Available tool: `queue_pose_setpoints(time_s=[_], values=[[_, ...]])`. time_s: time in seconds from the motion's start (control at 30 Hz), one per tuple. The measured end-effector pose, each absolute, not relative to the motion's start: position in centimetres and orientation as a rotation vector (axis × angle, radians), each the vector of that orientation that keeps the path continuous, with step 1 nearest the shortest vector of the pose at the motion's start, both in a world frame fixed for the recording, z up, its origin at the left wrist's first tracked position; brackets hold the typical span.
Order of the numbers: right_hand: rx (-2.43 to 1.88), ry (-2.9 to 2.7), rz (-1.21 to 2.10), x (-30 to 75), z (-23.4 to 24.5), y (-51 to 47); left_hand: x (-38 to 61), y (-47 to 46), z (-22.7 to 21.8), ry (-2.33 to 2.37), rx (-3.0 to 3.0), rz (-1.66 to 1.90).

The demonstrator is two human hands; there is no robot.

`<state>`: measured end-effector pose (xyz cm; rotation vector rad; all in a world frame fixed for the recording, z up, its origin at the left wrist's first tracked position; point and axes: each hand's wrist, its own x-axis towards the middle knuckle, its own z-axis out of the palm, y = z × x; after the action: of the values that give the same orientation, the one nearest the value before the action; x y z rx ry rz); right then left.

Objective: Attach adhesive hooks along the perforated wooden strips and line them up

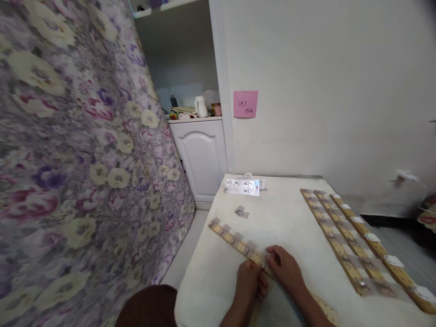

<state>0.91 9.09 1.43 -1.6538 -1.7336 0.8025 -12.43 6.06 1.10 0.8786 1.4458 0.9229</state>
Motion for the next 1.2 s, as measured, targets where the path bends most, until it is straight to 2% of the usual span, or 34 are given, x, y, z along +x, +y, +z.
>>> queue_pose_setpoints(time_s=[0.6, 1.2], values=[[-1.681, -1.73, 0.807, 0.8, 1.1, 9.1, -12.2, 6.0, 1.8, 1.475, 0.884, 0.892], [-1.691, -1.692, 0.901, 0.9, 1.0, 9.6, -12.6, 6.3, 0.7, 1.467, 0.923, 0.874]])
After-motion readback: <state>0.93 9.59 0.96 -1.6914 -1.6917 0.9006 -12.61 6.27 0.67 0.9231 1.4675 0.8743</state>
